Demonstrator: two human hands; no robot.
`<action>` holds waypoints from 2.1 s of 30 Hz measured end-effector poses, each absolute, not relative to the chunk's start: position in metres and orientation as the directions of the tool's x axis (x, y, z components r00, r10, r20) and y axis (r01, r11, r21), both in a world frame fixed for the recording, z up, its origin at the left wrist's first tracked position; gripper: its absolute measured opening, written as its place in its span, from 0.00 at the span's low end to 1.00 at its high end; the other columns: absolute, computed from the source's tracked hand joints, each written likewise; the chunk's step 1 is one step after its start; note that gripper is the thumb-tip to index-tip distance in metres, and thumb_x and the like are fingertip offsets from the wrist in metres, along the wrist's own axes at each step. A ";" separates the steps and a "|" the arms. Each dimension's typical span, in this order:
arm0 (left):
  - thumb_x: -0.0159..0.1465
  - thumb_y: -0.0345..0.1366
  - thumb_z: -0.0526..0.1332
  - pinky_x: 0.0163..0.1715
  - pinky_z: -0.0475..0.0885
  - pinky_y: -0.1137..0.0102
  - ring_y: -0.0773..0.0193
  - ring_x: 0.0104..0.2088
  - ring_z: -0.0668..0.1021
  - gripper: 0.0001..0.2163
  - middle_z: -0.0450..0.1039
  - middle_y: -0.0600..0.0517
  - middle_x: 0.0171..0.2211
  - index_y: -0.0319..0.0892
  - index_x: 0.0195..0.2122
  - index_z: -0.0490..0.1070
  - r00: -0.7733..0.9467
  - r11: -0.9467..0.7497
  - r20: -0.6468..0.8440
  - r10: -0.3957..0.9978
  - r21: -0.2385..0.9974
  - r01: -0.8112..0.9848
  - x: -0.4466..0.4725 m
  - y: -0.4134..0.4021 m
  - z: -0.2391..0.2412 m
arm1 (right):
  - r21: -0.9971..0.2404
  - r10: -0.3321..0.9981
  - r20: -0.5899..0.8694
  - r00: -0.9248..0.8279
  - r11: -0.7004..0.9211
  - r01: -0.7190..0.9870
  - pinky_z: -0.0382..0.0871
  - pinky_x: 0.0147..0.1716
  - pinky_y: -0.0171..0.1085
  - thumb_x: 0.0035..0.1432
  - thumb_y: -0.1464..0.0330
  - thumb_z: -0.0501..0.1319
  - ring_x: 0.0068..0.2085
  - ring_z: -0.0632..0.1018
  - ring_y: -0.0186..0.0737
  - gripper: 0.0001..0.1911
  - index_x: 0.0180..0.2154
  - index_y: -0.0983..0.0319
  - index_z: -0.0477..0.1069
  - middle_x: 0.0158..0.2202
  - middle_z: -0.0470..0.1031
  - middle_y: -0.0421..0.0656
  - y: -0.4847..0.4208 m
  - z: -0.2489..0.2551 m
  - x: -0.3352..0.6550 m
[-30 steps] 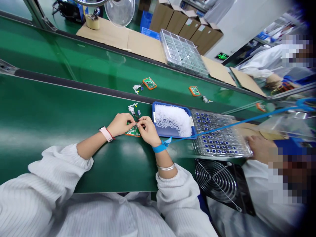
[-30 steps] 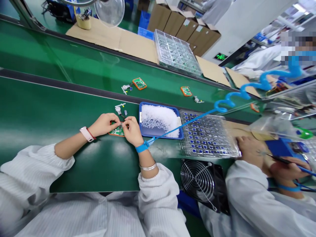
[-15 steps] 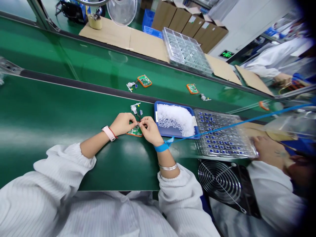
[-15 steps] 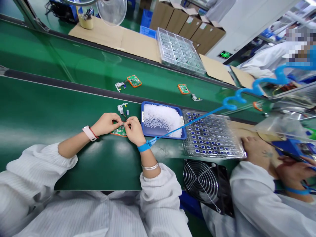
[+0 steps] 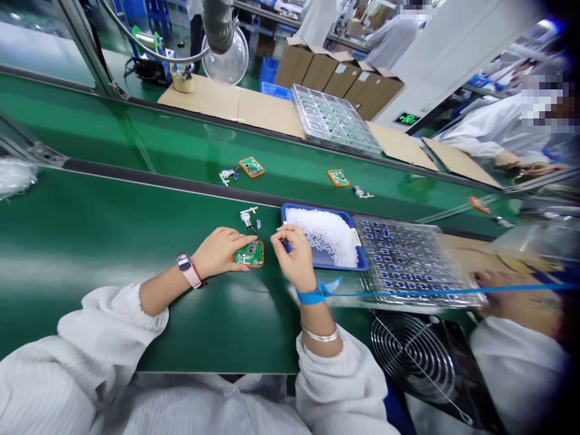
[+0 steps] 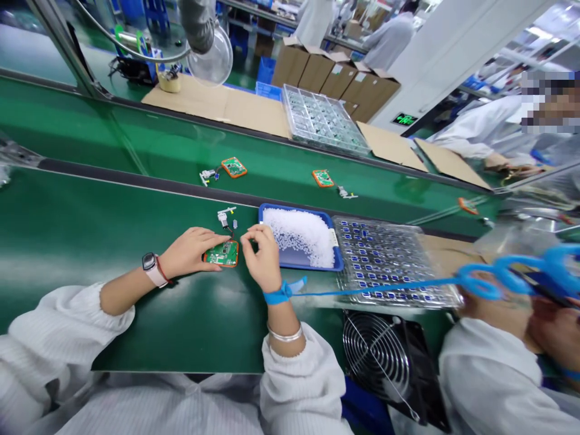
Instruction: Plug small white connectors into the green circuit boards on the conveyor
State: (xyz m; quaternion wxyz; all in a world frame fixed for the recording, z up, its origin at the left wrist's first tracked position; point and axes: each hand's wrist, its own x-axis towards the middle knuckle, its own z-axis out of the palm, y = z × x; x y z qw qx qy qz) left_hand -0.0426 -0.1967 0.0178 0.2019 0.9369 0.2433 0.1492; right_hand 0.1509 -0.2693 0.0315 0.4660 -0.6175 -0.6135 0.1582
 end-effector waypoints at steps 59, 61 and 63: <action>0.60 0.40 0.56 0.41 0.74 0.65 0.60 0.38 0.79 0.11 0.76 0.49 0.38 0.43 0.43 0.62 0.447 -0.464 0.217 0.868 0.677 0.572 -0.060 -0.174 0.008 | -0.591 0.951 0.189 0.244 -0.088 0.802 0.63 0.42 0.45 0.49 0.72 0.58 0.37 0.68 0.42 0.04 0.24 0.62 0.69 0.31 0.65 0.44 -0.284 0.002 0.265; 0.61 0.41 0.56 0.45 0.72 0.63 0.58 0.42 0.77 0.13 0.75 0.47 0.42 0.44 0.46 0.63 0.481 -0.505 0.224 0.847 0.622 0.599 -0.065 -0.186 0.010 | -0.576 0.950 0.199 0.242 -0.086 0.813 0.63 0.42 0.45 0.49 0.73 0.58 0.38 0.68 0.42 0.04 0.24 0.62 0.69 0.31 0.65 0.44 -0.282 0.000 0.264; 0.61 0.43 0.57 0.49 0.69 0.59 0.55 0.48 0.74 0.16 0.72 0.45 0.47 0.43 0.49 0.63 0.536 -0.565 0.237 0.810 0.558 0.608 -0.071 -0.198 0.011 | -0.561 0.948 0.212 0.236 -0.079 0.824 0.63 0.43 0.45 0.49 0.74 0.57 0.37 0.68 0.42 0.05 0.23 0.62 0.69 0.31 0.65 0.44 -0.281 0.000 0.262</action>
